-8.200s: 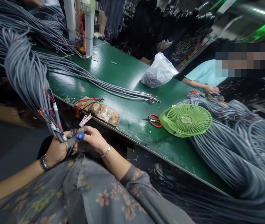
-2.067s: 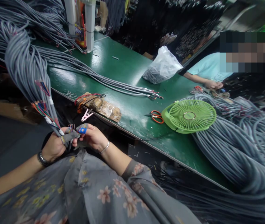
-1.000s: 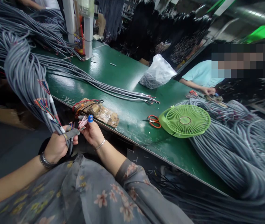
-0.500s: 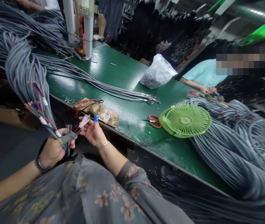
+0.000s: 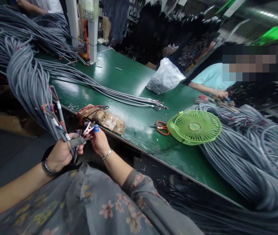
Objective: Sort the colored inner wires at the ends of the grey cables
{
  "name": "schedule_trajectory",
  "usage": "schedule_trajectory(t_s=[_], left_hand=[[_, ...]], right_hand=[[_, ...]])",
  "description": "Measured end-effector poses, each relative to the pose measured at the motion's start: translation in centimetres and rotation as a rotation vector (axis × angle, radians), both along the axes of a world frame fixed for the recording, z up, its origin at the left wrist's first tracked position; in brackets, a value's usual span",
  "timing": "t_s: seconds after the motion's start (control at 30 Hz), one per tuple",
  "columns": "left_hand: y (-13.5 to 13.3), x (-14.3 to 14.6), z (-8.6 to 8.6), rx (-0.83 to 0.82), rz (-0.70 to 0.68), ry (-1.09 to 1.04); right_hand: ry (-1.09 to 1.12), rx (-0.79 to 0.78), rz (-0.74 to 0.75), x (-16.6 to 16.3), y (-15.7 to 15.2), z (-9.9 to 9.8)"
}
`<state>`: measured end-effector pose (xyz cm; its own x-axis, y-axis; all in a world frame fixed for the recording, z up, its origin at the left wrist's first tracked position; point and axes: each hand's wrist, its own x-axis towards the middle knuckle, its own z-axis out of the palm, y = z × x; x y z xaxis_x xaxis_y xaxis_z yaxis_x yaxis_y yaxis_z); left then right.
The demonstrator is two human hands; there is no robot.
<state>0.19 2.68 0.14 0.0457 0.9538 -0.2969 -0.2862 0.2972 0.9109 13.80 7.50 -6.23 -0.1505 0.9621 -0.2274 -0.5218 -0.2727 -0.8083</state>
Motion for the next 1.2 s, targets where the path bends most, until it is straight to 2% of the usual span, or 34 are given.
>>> schedule_trajectory(t_s=[0.13, 0.37, 0.7, 0.87, 1.2], left_hand=[[0.1, 0.2, 0.1, -0.027, 0.037, -0.012], [0.0, 0.1, -0.3, -0.04, 0.014, 0.021], [-1.1, -0.6, -0.4, -0.015, 0.023, 0.052], [-2.4, -0.6, -0.3, -0.012, 0.161, 0.032], [-1.7, 0.3, 0.4, -0.019, 0.278, 0.001]], right_hand=[[0.156, -0.148, 0.109, -0.4, 0.4, 0.8], [0.226, -0.211, 0.042, -0.9, 0.8, 0.7], [0.206, -0.231, 0.184, 0.7, 0.0, 0.6], [0.138, -0.204, 0.253, 1.7, -0.9, 0.4], [0.076, -0.124, 0.195, 1.0, 0.0, 2.0]])
